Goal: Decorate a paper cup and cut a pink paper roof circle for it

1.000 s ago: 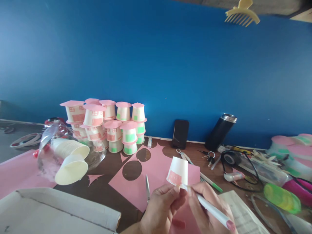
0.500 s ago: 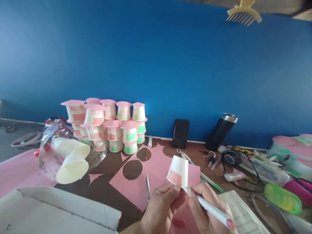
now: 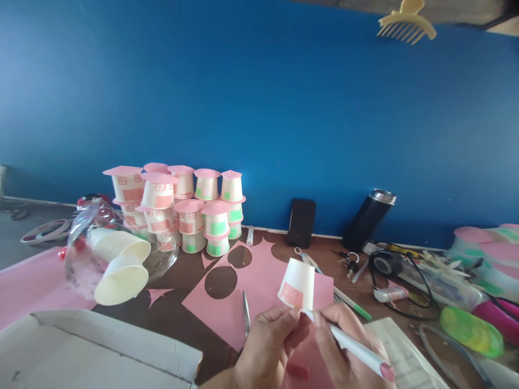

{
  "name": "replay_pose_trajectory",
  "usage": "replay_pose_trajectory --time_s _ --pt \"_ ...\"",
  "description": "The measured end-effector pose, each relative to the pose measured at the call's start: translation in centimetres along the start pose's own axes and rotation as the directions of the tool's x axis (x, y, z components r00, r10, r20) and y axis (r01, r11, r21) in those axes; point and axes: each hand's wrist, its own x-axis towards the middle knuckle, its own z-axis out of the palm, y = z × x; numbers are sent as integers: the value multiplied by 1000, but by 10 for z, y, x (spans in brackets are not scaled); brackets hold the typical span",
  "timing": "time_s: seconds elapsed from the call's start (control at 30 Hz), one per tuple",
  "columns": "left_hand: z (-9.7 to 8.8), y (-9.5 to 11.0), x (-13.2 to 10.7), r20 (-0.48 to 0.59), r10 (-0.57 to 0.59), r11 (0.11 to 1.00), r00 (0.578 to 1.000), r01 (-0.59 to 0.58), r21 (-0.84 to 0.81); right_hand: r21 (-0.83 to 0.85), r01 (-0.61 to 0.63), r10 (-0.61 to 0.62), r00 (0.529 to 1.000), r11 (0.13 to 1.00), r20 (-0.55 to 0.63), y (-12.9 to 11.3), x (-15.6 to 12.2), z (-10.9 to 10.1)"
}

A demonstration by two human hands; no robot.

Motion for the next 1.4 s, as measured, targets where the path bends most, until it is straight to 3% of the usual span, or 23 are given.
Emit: replay_pose_trajectory --time_s 0.43,0.67,0.8,1.03,1.23,1.4 --pt "0 0 1 9 6 1000 1000 -6 -11 20 0 0 1000 1000 22 -3 3 -1" --pt "-2 1 1 -136 -20 992 991 3 -129 55 -82 90 980 995 -176 -6 -1 -8" --pt "-1 1 1 -168 -33 980 985 -1 -198 54 -59 71 964 997 -255 -2 0 -5" --pt "-3 0 4 -179 13 986 984 -42 -162 43 -88 95 980 995 -178 6 1 2" --pt "-3 0 6 -204 49 994 978 -68 -86 31 43 -37 985 999 -169 11 6 3" --pt "-2 1 5 -216 38 995 976 -57 -80 49 81 -74 989 995 -129 14 6 4"
